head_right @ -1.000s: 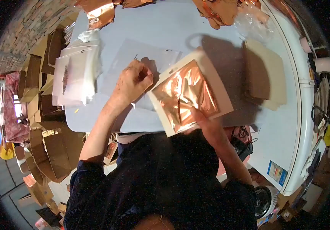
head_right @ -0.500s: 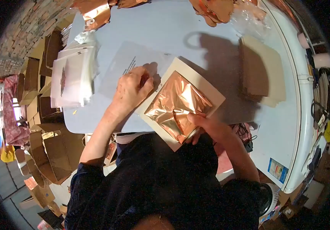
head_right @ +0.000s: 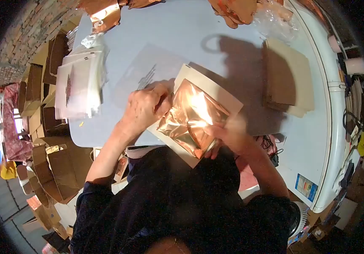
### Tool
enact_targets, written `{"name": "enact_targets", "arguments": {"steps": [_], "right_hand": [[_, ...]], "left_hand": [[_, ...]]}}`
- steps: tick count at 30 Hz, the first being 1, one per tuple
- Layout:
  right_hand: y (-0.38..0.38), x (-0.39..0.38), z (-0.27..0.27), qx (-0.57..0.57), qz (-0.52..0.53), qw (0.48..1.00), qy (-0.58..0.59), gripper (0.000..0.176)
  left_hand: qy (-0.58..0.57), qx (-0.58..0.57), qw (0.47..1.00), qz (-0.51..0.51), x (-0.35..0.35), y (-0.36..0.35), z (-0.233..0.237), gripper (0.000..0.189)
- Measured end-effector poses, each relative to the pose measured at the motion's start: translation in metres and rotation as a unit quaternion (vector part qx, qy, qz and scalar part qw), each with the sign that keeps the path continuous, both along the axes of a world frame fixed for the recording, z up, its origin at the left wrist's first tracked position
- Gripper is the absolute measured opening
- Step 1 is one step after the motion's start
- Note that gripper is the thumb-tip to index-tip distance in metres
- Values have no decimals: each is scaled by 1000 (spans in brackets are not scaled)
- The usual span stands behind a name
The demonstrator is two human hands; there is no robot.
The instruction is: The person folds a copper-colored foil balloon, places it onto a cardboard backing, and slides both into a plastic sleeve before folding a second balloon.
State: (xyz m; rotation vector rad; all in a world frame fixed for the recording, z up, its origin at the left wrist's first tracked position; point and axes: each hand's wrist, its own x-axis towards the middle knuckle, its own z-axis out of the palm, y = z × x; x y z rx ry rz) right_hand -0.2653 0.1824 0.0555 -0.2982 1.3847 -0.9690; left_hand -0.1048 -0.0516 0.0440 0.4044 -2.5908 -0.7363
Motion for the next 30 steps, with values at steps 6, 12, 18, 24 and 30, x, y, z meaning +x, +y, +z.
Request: {"name": "enact_targets", "arguments": {"steps": [6,12,18,24,30], "right_hand": [[-3,13,0,-44,-17,999,15,38],[-28,33,13,-71,-9,997,-20,33],[-40,43,14,-102,-51,993,-32,39],[-41,58,-3,-168,-63,983,-49,43],[-40,69,-3,-189,-117,972,-72,46]], "left_hand": [[-45,37,997,-45,-3,-2,33,11],[-44,-13,998,-39,-5,-11,28,15],[-26,-36,998,-36,-1,-13,33,12],[-29,-41,998,-43,1,-11,37,14],[60,180,971,143,34,-19,40,31]]}}
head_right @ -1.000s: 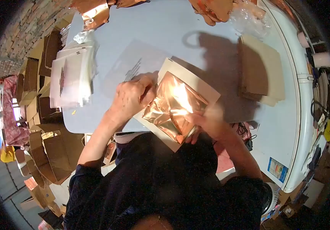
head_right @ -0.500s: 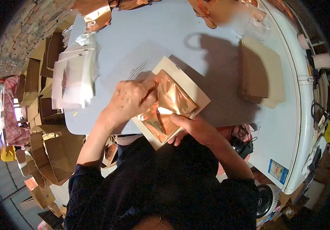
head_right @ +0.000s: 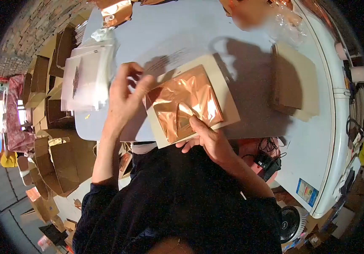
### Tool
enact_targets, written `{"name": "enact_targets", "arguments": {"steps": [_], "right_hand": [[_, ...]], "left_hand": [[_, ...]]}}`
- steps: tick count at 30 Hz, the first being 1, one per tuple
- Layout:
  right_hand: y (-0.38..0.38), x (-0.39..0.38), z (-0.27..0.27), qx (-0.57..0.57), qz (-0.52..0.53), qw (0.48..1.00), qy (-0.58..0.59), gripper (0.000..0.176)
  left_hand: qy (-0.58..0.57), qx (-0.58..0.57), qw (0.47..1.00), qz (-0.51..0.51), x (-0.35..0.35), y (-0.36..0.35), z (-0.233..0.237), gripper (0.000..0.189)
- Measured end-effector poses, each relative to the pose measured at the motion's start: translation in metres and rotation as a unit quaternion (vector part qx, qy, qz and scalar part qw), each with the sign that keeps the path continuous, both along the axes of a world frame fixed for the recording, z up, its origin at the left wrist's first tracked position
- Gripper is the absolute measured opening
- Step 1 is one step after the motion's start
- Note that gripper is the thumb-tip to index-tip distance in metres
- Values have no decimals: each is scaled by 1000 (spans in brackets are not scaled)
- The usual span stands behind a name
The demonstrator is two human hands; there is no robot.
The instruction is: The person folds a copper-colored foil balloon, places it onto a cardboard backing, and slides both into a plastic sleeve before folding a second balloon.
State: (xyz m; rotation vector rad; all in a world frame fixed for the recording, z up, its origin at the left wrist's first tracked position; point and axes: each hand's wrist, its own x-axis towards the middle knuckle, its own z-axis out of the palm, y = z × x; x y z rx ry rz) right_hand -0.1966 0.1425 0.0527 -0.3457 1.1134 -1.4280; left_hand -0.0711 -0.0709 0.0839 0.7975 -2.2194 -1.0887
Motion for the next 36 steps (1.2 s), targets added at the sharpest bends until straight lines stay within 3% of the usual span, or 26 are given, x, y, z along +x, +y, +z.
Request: {"name": "enact_targets", "arguments": {"steps": [2,4,6,9,12,14,17,19,21,23,25,27,29,30,33,36], "right_hand": [[4,9,-4,-5,-19,999,-26,45],[11,18,-17,0,-9,997,-79,43],[18,26,-25,-3,11,994,-106,41],[24,38,-23,2,37,993,-109,36],[25,43,-13,18,103,994,-38,33],[42,38,-40,-53,205,945,250,41],[55,22,-19,77,296,910,282,41],[74,1,-30,124,297,912,254,36],[84,-5,-37,134,125,942,282,30],[93,-9,-31,191,35,956,221,29],[99,-10,-33,92,118,894,423,35],[105,1,-42,116,77,915,378,41],[104,5,-50,125,-7,969,213,46],[102,5,-52,122,-69,988,67,48],[95,4,-45,75,-145,985,-56,49],[83,9,-26,63,-80,992,69,42]], "left_hand": [[40,105,991,68,21,1,-23,42],[86,261,959,68,42,16,-34,45],[122,425,893,86,60,35,-35,54],[145,552,817,88,74,57,-29,58],[169,560,807,81,77,72,-33,50],[174,574,796,85,85,77,-35,43],[191,592,778,90,104,82,-43,36],[171,597,779,84,120,88,-51,36],[173,606,772,79,126,101,-52,39],[171,610,770,72,127,108,-52,42],[160,610,774,64,128,111,-50,46],[162,610,774,57,129,112,-50,55],[149,593,788,64,129,111,-47,58],[148,599,784,63,132,110,-52,60],[146,603,784,32,138,106,-57,57],[150,617,772,32,136,104,-59,55]]}}
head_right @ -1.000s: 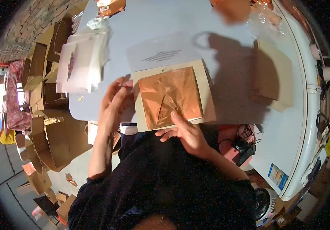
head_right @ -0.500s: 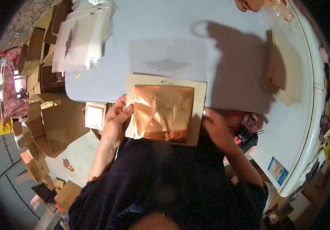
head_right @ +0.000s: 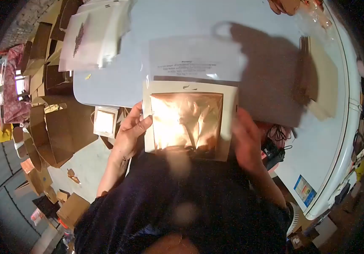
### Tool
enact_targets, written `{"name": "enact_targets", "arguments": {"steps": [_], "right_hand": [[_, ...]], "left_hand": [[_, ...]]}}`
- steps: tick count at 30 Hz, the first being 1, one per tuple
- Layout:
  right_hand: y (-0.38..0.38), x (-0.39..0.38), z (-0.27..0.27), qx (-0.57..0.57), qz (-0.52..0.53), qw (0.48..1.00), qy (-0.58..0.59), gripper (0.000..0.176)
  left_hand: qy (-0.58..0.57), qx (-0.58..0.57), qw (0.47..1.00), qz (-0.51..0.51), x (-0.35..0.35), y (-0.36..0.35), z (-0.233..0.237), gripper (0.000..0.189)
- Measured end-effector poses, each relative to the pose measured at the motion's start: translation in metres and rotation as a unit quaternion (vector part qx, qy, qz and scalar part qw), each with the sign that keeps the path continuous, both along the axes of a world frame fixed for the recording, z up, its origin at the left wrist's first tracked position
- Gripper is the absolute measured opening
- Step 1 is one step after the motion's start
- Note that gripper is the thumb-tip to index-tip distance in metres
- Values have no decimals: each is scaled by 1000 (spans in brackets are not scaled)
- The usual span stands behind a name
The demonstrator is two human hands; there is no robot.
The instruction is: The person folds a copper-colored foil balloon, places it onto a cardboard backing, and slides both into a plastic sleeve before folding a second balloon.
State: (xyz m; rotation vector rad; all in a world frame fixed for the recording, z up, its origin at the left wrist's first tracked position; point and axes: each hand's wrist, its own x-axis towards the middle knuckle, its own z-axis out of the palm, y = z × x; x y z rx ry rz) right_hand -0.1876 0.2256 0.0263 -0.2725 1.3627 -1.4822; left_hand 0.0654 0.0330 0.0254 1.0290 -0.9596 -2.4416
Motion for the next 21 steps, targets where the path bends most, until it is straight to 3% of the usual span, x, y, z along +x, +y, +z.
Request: {"name": "enact_targets", "arguments": {"steps": [2,5,11,21], "right_hand": [[-7,3,8,54,56,995,60,36],[-16,11,18,49,40,998,19,29],[-8,12,14,104,53,991,68,22],[14,15,-2,124,139,980,75,14]], "left_hand": [[-8,-16,1000,2,-1,0,0,53],[23,34,999,28,-1,-1,8,51],[20,45,999,10,12,9,-1,44],[-87,-32,995,-32,43,21,-15,35]]}}
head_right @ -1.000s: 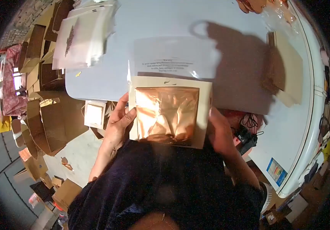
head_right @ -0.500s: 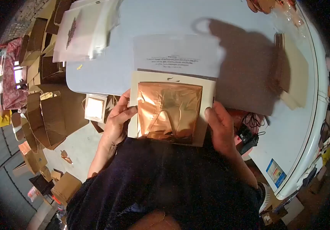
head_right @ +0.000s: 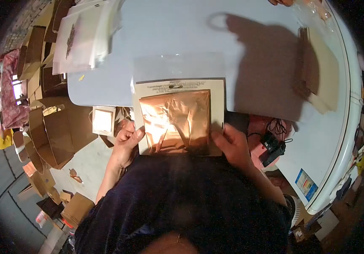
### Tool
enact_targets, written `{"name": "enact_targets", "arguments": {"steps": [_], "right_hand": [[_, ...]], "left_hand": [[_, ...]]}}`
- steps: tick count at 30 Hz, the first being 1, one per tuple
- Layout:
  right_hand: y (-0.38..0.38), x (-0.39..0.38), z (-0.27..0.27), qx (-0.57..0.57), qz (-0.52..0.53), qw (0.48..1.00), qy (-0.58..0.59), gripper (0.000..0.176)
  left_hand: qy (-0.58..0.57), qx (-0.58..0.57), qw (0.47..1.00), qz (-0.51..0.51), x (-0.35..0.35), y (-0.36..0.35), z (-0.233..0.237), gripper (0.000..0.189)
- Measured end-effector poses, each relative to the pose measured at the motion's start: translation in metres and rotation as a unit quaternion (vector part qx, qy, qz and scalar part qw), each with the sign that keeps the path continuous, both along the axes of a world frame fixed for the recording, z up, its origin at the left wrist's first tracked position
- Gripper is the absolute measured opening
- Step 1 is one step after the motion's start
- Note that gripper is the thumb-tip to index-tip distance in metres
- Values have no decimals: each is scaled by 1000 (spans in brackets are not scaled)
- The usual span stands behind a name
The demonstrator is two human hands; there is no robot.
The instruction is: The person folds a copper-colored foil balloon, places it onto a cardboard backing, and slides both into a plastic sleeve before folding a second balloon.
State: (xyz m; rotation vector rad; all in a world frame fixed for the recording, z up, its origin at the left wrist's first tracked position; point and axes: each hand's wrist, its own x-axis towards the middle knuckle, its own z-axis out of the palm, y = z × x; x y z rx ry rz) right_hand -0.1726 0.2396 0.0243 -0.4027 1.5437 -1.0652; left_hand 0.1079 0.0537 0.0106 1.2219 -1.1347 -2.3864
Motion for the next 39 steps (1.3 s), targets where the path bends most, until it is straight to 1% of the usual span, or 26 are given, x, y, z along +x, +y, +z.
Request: {"name": "enact_targets", "arguments": {"steps": [2,3,6,9,12,15,18,21,22,23,24,25,26,27,28,30,32,33,35,36,37,38,39], "right_hand": [[-9,7,14,-14,-27,1000,-8,14],[-6,0,11,-12,13,1000,8,16],[-6,-6,12,-29,13,999,0,23],[-19,-2,22,-87,-11,996,-22,31],[-20,-4,20,-98,11,994,-44,37],[-33,-3,32,-109,-7,989,-96,38],[-34,-7,28,-107,-21,991,-82,35],[-38,-14,33,-96,12,992,-80,28],[-39,-15,33,-82,9,994,-73,29],[-39,-15,32,-71,4,996,-62,30],[-40,-17,30,-61,-1,997,-48,32],[-43,-19,29,-76,-6,996,-56,28],[-46,-19,32,-66,-29,995,-63,24],[-46,-23,28,-67,-17,995,-67,24],[-47,-27,28,-69,-5,995,-69,23],[-51,-32,28,-77,-7,996,-44,24],[-61,-43,34,-41,6,997,-61,23],[-67,-48,40,-23,32,998,-45,22],[-79,-64,53,16,87,996,-17,21],[-82,-77,54,-28,111,987,111,21],[-83,-94,54,-69,132,960,238,20],[-85,-113,56,-106,151,915,359,20],[-87,-138,66,-126,100,890,426,18]], "left_hand": [[10,1,1000,-10,0,2,1,39],[15,3,1000,-15,-1,2,2,41],[40,39,998,-8,-6,-1,8,48],[88,37,995,-3,-18,0,25,55],[32,14,998,-56,-16,-4,20,57],[41,-4,999,-35,-23,-8,17,57],[44,31,998,-33,-28,-18,14,57],[96,58,993,23,-34,-17,17,59],[117,65,990,37,-38,-18,21,60],[113,66,990,59,-43,-17,28,65],[114,66,990,56,-45,-19,28,65],[115,66,990,53,-44,-21,26,65],[116,65,990,49,-44,-23,26,65],[102,60,991,57,-48,-24,30,63],[96,59,993,38,-45,-27,27,54],[95,53,993,46,-49,-29,24,52],[101,42,992,61,-56,-31,28,52],[103,39,991,70,-60,-33,30,52],[71,5,995,76,-70,-37,34,47],[55,-12,995,80,-75,-38,35,45],[40,-4,993,107,-79,-39,37,39],[36,-4,994,105,-80,-40,37,39],[31,-4,994,104,-81,-42,37,38]]}}
